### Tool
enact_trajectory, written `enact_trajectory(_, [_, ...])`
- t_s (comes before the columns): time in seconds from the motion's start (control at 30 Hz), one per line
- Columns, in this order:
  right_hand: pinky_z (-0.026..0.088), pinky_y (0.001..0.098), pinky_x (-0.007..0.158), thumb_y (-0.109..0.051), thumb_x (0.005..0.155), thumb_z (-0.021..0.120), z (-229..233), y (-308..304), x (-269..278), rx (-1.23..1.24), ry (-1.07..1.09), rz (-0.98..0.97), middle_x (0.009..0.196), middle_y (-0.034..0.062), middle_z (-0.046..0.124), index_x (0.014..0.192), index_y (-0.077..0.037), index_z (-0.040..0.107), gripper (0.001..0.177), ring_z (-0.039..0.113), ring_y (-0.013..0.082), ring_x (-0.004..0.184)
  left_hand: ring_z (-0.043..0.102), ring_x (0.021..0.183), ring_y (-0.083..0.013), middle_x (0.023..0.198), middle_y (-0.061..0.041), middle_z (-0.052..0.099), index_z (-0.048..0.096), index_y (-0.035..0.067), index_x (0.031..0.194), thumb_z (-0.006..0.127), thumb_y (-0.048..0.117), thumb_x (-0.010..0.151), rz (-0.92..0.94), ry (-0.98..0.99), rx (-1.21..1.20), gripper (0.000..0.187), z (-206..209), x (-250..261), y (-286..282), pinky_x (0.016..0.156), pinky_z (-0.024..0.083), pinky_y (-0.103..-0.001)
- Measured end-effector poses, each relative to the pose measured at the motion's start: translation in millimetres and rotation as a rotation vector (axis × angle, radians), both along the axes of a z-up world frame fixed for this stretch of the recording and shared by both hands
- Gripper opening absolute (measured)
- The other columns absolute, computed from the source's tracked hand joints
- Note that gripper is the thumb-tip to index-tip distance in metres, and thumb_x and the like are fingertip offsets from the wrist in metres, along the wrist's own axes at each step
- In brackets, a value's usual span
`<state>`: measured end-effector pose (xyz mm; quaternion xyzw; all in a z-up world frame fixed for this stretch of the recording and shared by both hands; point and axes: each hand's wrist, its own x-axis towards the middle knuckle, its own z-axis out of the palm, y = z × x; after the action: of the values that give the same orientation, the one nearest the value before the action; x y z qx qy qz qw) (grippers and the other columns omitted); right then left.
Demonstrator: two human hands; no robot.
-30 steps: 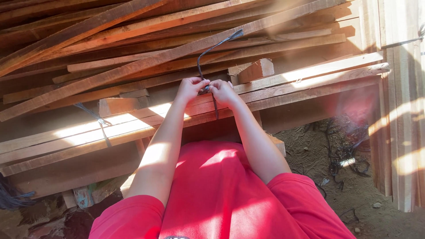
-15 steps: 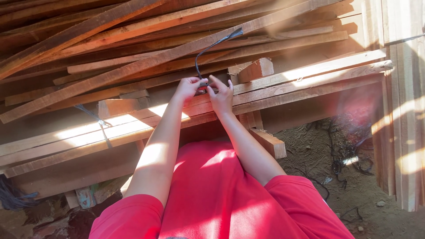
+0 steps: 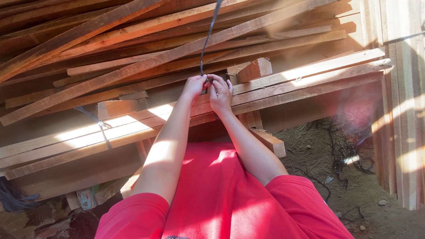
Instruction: Bundling wooden planks together using plastic ties.
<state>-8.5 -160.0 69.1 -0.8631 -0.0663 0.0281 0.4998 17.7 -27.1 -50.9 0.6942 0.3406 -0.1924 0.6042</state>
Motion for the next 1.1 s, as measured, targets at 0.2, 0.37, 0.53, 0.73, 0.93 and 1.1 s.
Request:
enact_trajectory(0.2, [0.023, 0.0606, 0.117, -0.018, 0.094, 0.067, -6.3, -34.0, -36.7, -0.251, -0.178, 0.163, 0.119, -0.0068, 0.062, 0.087, -0.020, 0.071, 0.008, 0.052, 0.0232, 0.129, 0.075, 0.090, -0.0160, 0.068, 0.010, 0.073, 0.079, 0.033, 0.073, 0.064, 0.050, 0.087, -0.118, 0.202, 0.289, 0.027, -13.0, 2.7, -3.2, 0.079, 0.056, -0.027])
enact_trajectory(0.37, [0.034, 0.0525, 0.114, -0.016, 0.088, 0.069, -17.2, -45.3, -43.8, -0.241, -0.298, 0.262, 0.107, -0.0043, 0.063, 0.089, -0.021, 0.073, 0.007, 0.058, 0.0228, 0.117, 0.075, 0.087, -0.0114, 0.064, 0.014, 0.072, 0.078, 0.033, 0.073, 0.062, 0.050, 0.088, -0.095, 0.211, 0.341, 0.027, 23.9, -2.0, -7.3, 0.080, 0.057, -0.027])
enact_trajectory(0.53, [0.038, 0.0509, 0.113, -0.019, 0.087, 0.069, -12.7, -43.9, -53.2, -0.317, -0.404, 0.241, 0.109, -0.0047, 0.063, 0.090, -0.022, 0.072, 0.005, 0.059, 0.0218, 0.117, 0.074, 0.094, -0.0215, 0.073, 0.005, 0.075, 0.074, 0.021, 0.082, 0.053, 0.046, 0.099, -0.068, 0.041, 0.399, 0.037, 129.9, -24.3, -23.1, 0.083, 0.056, -0.036])
enact_trajectory(0.73, [0.041, 0.0484, 0.112, -0.027, 0.092, 0.066, -21.7, -33.7, -49.5, -0.447, -0.586, 0.143, 0.109, -0.0054, 0.060, 0.091, -0.024, 0.068, 0.004, 0.060, 0.0200, 0.117, 0.073, 0.101, -0.0359, 0.086, -0.001, 0.078, 0.069, 0.025, 0.094, 0.050, 0.062, 0.099, -0.329, -0.089, 0.631, 0.042, 122.2, -41.6, -10.7, 0.092, 0.054, -0.051])
enact_trajectory(0.93, [0.041, 0.0505, 0.112, -0.027, 0.091, 0.065, -28.3, -35.5, -53.0, -0.481, -0.609, 0.140, 0.108, -0.0047, 0.061, 0.091, -0.024, 0.068, 0.005, 0.061, 0.0202, 0.117, 0.070, 0.107, -0.0331, 0.089, 0.001, 0.078, 0.078, 0.032, 0.091, 0.052, 0.060, 0.095, -0.567, -0.008, 0.479, 0.039, 139.7, -39.3, -7.3, 0.091, 0.055, -0.045])
enact_trajectory(1.1, [0.044, 0.0493, 0.110, -0.027, 0.092, 0.065, -24.5, -35.0, -48.7, -0.468, -0.643, 0.126, 0.106, -0.0037, 0.061, 0.091, -0.024, 0.068, 0.004, 0.062, 0.0207, 0.115, 0.071, 0.106, -0.0315, 0.091, -0.004, 0.077, 0.078, 0.036, 0.089, 0.041, 0.062, 0.102, -0.470, -0.040, 0.445, 0.046, 130.9, -40.4, -6.7, 0.088, 0.054, -0.043])
